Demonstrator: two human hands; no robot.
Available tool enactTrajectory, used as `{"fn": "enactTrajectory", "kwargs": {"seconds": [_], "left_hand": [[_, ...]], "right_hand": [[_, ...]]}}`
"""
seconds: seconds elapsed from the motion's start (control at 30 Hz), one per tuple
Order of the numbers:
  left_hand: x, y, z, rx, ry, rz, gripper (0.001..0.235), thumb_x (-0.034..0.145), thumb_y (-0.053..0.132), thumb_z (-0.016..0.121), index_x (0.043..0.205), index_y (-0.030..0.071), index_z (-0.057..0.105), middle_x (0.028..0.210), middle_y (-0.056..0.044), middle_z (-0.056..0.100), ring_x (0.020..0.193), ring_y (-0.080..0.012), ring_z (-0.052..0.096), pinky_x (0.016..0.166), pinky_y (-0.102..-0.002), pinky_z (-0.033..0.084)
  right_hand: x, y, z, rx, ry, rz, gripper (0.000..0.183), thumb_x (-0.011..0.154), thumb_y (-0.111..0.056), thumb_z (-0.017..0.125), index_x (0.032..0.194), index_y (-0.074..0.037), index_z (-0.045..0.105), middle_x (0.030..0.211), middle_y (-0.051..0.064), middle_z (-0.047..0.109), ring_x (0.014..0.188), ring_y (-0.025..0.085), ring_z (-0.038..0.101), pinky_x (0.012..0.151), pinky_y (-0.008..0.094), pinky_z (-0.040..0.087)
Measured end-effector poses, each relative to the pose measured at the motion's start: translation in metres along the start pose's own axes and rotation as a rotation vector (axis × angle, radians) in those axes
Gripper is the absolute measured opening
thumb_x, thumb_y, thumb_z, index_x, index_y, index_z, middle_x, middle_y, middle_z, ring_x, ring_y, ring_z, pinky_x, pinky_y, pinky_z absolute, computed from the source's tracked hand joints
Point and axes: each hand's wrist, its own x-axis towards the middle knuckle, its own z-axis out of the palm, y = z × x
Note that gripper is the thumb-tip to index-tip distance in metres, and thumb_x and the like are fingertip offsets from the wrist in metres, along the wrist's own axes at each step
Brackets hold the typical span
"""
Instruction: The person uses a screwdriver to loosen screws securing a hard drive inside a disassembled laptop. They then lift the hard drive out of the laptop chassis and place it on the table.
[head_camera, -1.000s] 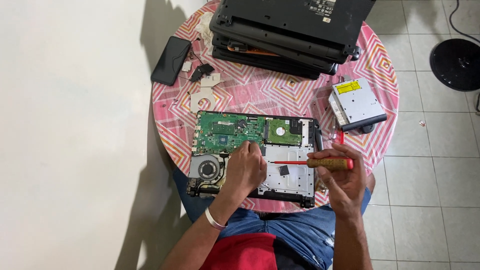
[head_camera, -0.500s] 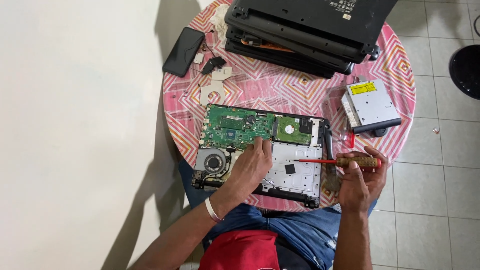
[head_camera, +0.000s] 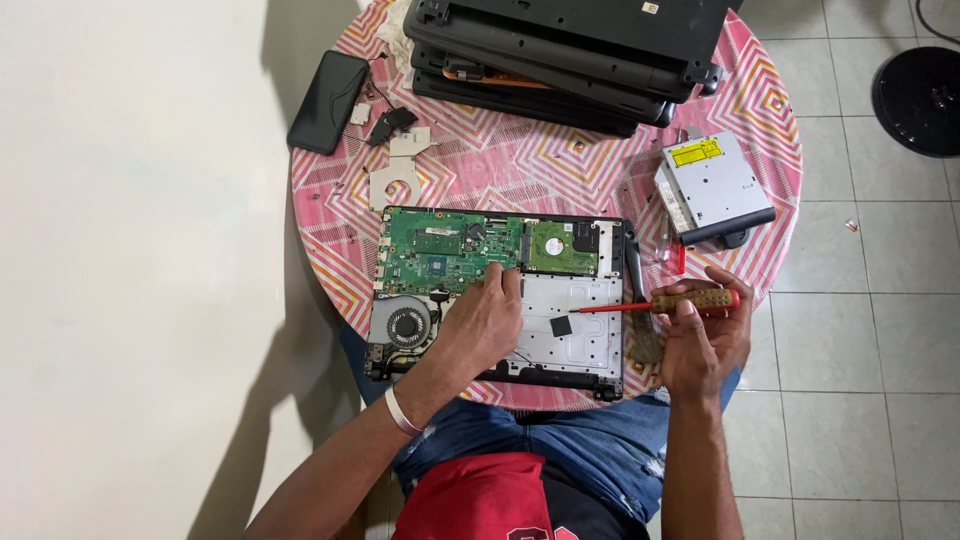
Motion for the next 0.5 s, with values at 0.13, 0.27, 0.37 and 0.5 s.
{"fn": "enactTrajectory", "kwargs": {"seconds": [0.13, 0.27, 0.37, 0.5], "left_hand": [[0.006, -0.004, 0.003, 0.090, 0.002, 0.027, 0.037, 0.094, 0.013, 0.058, 0.123, -0.009, 0.050, 0.122, -0.030, 0.053, 0.066, -0.0326, 0.074, 0.052, -0.042, 0.062], [0.006, -0.003, -0.011, 0.129, -0.049, 0.093, 0.039, 0.094, 0.013, 0.071, 0.116, -0.012, 0.053, 0.115, -0.031, 0.056, 0.066, -0.0377, 0.075, 0.051, -0.045, 0.062], [0.012, -0.011, -0.008, 0.008, -0.055, 0.085, 0.033, 0.093, 0.007, 0.064, 0.116, -0.013, 0.053, 0.113, -0.031, 0.056, 0.066, -0.0413, 0.075, 0.051, -0.047, 0.062], [0.015, -0.011, -0.010, -0.137, -0.074, 0.016, 0.029, 0.092, 0.003, 0.060, 0.115, -0.013, 0.054, 0.108, -0.029, 0.057, 0.065, -0.0405, 0.075, 0.051, -0.044, 0.062]], "right_hand": [[0.000, -0.002, 0.002, 0.010, 0.008, 0.000, 0.048, 0.097, -0.007, 0.063, 0.139, -0.002, 0.041, 0.099, 0.020, 0.061, 0.097, 0.031, 0.070, 0.088, 0.040, 0.064], [0.001, -0.001, -0.001, 0.018, 0.012, -0.004, 0.049, 0.097, -0.008, 0.063, 0.140, -0.001, 0.040, 0.099, 0.020, 0.060, 0.095, 0.030, 0.070, 0.087, 0.041, 0.064], [0.002, -0.001, -0.002, 0.023, 0.005, -0.005, 0.050, 0.096, -0.007, 0.062, 0.140, 0.000, 0.040, 0.099, 0.020, 0.060, 0.094, 0.031, 0.070, 0.086, 0.041, 0.064], [0.002, -0.002, 0.000, 0.025, -0.008, 0.001, 0.049, 0.097, -0.008, 0.062, 0.140, -0.001, 0.040, 0.099, 0.020, 0.060, 0.093, 0.031, 0.069, 0.084, 0.041, 0.064]]}}
